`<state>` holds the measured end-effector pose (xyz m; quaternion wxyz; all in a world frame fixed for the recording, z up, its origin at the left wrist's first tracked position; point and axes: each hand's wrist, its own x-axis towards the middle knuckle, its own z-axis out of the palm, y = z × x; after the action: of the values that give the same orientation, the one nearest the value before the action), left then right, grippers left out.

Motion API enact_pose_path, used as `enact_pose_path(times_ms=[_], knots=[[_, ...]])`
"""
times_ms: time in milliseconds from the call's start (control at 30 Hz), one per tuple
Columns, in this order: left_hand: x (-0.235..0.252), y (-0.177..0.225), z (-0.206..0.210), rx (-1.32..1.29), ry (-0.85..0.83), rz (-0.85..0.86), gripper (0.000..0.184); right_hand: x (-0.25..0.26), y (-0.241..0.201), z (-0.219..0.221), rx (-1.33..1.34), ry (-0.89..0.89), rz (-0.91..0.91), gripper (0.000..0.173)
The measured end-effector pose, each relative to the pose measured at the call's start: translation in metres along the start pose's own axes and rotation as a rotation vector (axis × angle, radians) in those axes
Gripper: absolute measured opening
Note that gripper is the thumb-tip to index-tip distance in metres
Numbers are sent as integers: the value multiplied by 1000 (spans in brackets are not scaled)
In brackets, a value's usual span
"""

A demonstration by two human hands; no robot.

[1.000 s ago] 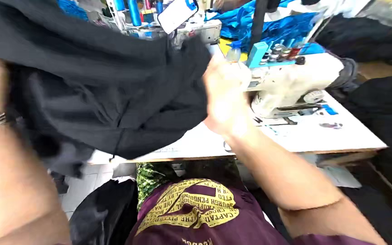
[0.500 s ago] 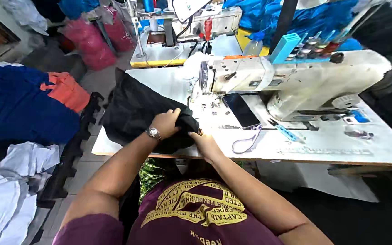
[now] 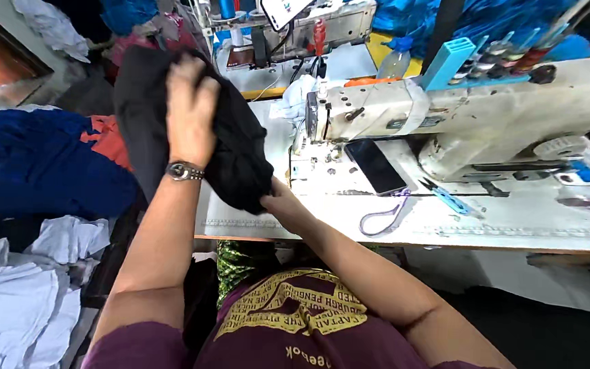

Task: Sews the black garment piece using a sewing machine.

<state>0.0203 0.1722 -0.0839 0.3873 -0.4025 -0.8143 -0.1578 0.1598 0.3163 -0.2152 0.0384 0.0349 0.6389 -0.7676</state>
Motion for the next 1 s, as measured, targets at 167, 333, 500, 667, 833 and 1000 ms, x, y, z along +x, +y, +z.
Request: enact_pose_path(times_ms=[167, 333, 500, 667, 833, 1000], knots=[[-43, -13, 78, 14, -842, -38, 36, -44, 34, -54, -323, 147, 215, 56], [-32, 21, 68, -197, -927, 88, 29, -56, 37, -68, -756, 366, -93, 46], [-28, 36, 51, -241, -859, 144, 14, -15, 30, -40, -911, 335, -392, 42], [-45, 37, 34, -313, -771, 156, 12, 25, 39, -29, -867, 427, -592, 17], [-74, 35, 29, -87, -816, 160, 12, 24, 53, -43, -958, 444, -551, 21], [-94, 45, 22, -24, -686, 210, 9, 25, 61, -46, -1055, 487, -667, 14]])
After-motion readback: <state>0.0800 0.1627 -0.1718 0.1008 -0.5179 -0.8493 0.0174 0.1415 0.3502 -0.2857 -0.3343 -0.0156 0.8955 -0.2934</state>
